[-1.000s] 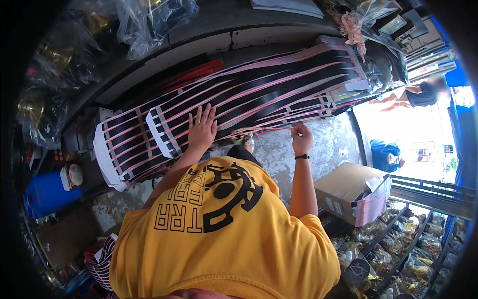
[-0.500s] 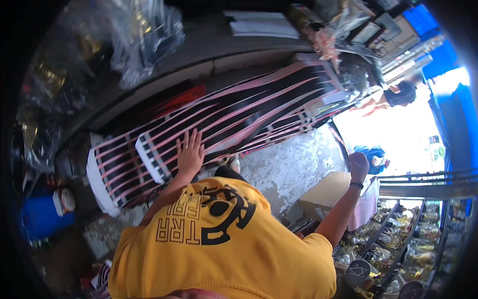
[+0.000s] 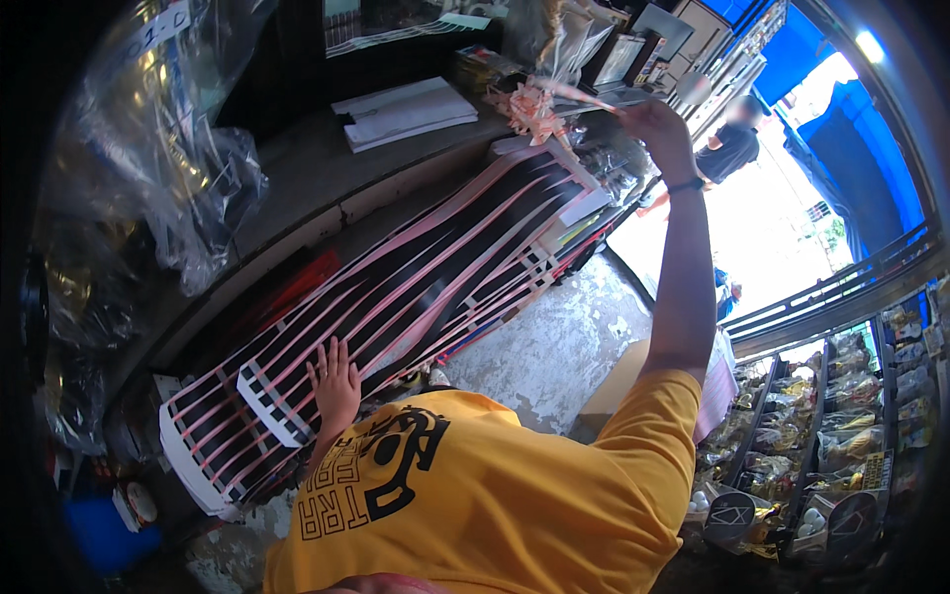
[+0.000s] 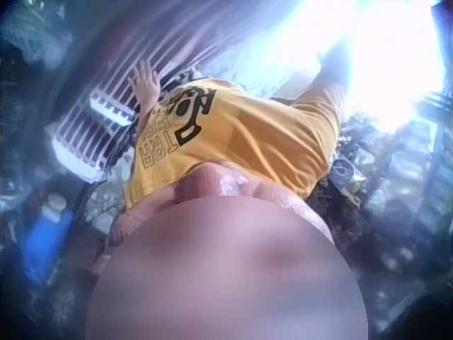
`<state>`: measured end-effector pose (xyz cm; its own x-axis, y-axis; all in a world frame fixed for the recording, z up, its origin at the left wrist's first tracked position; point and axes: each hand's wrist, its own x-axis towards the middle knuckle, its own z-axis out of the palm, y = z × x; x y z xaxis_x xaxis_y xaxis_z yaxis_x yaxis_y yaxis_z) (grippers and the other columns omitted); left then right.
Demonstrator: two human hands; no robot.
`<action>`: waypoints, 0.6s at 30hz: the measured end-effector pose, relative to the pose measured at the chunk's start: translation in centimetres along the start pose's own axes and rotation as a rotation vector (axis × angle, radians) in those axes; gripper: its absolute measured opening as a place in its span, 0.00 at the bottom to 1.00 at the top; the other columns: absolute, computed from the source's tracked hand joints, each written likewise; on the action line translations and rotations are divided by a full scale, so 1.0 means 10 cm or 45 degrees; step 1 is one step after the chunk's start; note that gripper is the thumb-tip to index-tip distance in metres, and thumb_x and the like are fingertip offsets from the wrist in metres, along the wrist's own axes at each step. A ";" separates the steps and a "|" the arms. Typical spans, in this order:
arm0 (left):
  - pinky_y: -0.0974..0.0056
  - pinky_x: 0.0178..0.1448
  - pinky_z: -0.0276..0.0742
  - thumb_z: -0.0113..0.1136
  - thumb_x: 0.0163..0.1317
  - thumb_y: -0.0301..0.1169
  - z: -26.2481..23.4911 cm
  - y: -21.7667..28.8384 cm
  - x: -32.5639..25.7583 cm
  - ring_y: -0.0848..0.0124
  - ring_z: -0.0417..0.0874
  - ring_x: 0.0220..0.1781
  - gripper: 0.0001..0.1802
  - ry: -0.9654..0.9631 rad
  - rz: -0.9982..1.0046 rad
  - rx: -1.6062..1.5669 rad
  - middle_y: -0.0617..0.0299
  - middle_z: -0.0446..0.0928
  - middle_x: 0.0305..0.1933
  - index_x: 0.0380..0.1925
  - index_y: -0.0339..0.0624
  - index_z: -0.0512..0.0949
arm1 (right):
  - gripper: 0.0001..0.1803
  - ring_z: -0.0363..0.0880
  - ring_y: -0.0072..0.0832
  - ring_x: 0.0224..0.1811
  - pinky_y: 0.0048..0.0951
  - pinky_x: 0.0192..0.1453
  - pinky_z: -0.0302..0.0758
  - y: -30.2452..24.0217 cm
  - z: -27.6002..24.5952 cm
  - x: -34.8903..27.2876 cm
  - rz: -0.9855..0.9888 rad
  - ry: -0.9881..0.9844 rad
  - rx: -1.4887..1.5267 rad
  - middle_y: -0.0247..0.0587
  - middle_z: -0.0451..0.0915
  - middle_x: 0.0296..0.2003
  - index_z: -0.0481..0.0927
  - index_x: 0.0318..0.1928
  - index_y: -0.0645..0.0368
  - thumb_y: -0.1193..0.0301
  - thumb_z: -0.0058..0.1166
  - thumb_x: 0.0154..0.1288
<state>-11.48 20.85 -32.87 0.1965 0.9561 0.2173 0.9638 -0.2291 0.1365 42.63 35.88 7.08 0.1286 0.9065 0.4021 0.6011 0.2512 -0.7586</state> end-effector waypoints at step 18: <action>0.42 0.79 0.41 0.45 0.69 0.38 0.06 0.01 0.02 0.57 0.51 0.80 0.31 -0.039 -0.006 0.086 0.62 0.56 0.78 0.73 0.49 0.61 | 0.11 0.82 0.50 0.41 0.48 0.48 0.78 0.34 0.98 1.46 -0.236 0.111 -1.200 0.51 0.83 0.34 0.79 0.35 0.57 0.66 0.57 0.52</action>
<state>-11.25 21.10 -33.37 0.1962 0.9625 0.1873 0.9745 -0.2126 0.0718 38.85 53.32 5.39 0.0032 0.8420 0.5395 0.9994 -0.0221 0.0285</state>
